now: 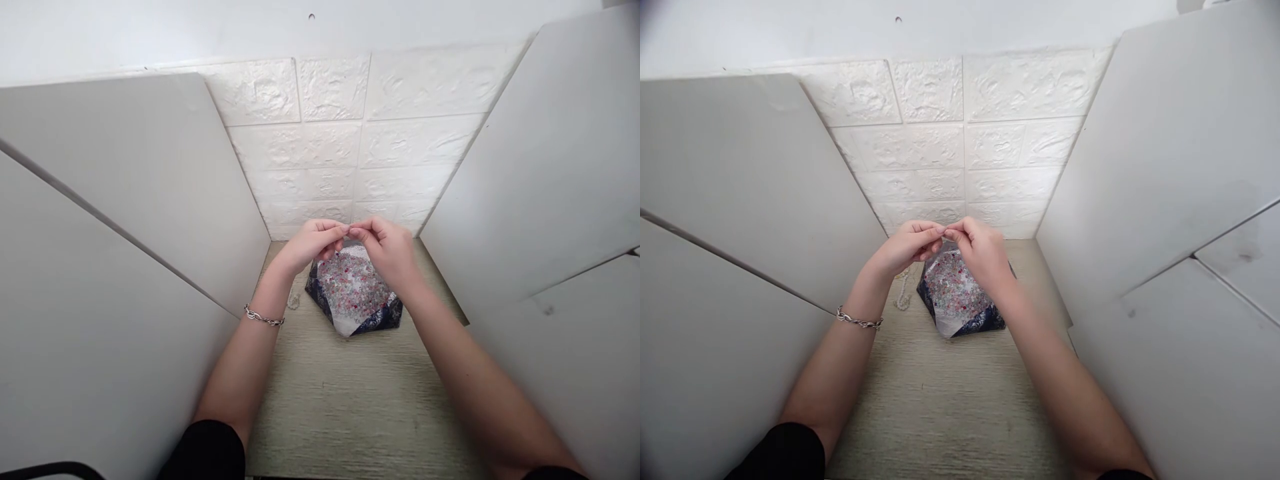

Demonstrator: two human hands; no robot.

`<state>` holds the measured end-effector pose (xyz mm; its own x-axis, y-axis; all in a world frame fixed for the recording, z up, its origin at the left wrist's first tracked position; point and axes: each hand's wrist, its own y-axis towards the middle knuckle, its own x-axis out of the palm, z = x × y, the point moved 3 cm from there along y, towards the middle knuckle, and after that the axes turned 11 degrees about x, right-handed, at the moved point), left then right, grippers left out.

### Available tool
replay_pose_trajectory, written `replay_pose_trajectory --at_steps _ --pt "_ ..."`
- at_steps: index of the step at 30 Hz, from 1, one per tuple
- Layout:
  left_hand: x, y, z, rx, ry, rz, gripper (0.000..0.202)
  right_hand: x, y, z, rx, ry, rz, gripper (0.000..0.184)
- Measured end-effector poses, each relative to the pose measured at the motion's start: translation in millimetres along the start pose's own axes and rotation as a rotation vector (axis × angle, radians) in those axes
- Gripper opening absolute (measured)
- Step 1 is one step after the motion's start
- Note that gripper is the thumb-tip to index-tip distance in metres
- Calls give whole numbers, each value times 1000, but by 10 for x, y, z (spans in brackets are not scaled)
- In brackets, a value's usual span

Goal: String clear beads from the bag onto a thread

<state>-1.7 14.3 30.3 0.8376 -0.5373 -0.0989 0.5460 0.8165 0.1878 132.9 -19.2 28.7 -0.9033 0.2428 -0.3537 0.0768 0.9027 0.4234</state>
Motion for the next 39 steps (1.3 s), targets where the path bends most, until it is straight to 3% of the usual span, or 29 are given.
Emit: replay_pose_trajectory --at_steps 6,14,20,28,39 --pt "76 -117 282 27 32 2 35 -76 -106 -302 -264 -330 17 19" --pt "131 -222 467 41 -24 -64 26 -207 -169 -486 -330 -280 60 15" --pt "33 -296 546 97 -154 -77 27 -430 -31 -361 -122 135 220 16" --pt "-170 -412 716 222 -174 130 26 -722 290 270 252 770 394 14" --pt "-303 -464 830 308 -342 374 33 -713 340 521 458 1004 373 17"
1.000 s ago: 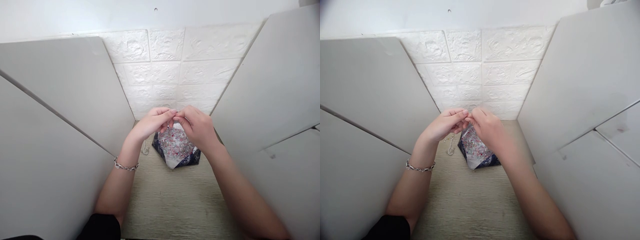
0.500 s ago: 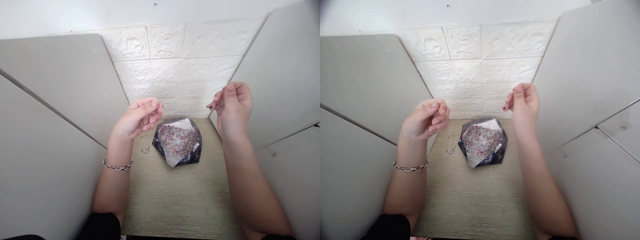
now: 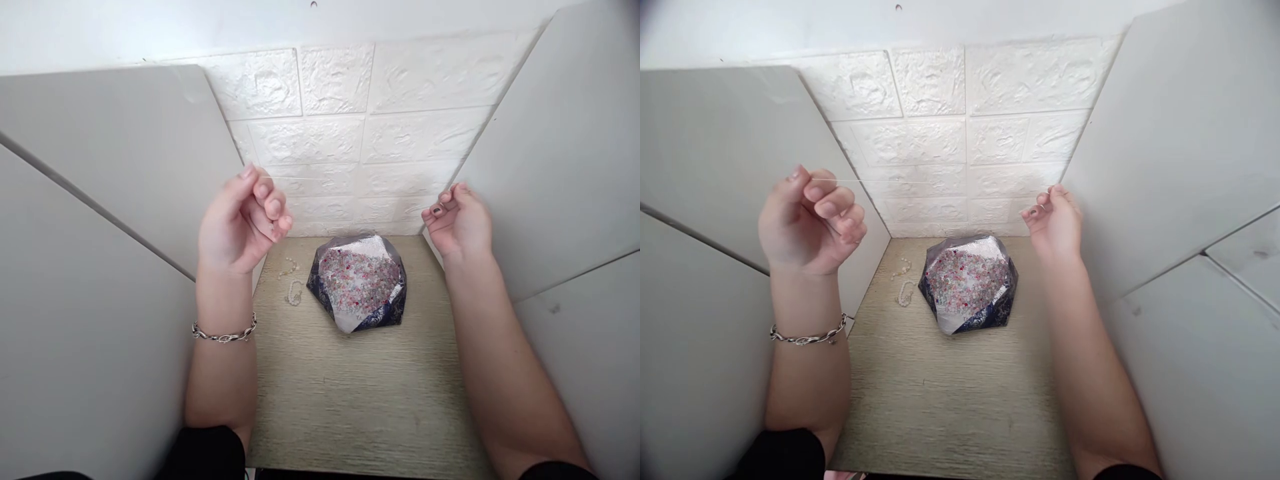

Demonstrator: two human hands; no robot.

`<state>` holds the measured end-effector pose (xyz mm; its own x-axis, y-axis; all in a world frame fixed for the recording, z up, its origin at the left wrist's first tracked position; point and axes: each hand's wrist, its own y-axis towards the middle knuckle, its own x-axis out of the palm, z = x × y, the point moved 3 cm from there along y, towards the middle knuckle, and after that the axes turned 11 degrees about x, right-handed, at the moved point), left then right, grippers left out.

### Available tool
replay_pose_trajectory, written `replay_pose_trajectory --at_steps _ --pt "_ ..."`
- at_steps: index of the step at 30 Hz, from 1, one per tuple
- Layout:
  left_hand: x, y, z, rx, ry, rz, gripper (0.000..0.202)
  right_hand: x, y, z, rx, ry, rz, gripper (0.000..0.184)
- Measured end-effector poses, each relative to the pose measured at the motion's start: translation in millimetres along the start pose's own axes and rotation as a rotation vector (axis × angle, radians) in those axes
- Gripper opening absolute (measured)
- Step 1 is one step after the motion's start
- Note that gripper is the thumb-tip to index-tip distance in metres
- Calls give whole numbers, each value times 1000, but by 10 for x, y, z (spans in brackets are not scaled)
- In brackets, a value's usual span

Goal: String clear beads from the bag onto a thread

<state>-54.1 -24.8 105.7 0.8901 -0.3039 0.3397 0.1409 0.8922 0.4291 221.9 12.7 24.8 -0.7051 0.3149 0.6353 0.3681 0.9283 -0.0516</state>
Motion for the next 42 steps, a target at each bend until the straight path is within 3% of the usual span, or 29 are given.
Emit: replay_pose_trajectory --at_steps 4,10,15,18,20,22,25,27,29,32,34,37,42 --pt "15 -21 92 37 -113 24 33 -36 31 46 91 66 75 20" --pt "-6 -24 187 71 -213 180 34 -73 71 100 166 97 124 21" --pt "-81 11 149 163 -105 280 13 -119 123 135 191 123 178 23" --pt "-176 41 86 215 201 300 7 -115 112 103 128 99 162 21" --pt "-287 60 8 149 598 304 10 -66 68 51 52 41 80 17" --pt "-397 82 -142 -82 1032 153 13 24 -8 0 -3 -74 -48 12" --pt "-460 93 -405 -322 1328 -184 18 181 -167 -37 -92 -426 -179 14" --pt "-372 93 -553 -333 1294 -356 34 293 -290 -13 -178 -782 -250 13" --pt "-180 89 -665 -246 1079 -496 45 402 -415 46 -281 -1081 -365 9" --pt "104 58 -780 -223 712 -601 41 518 -563 130 -438 -1288 -525 10" --pt "213 39 -822 -239 559 -622 34 550 -603 154 -486 -1311 -558 13" --pt "227 36 -851 -273 525 -573 27 559 -604 138 -497 -1271 -518 12" --pt "163 68 -862 -248 551 -438 22 584 -747 -67 -379 -1155 -457 3"
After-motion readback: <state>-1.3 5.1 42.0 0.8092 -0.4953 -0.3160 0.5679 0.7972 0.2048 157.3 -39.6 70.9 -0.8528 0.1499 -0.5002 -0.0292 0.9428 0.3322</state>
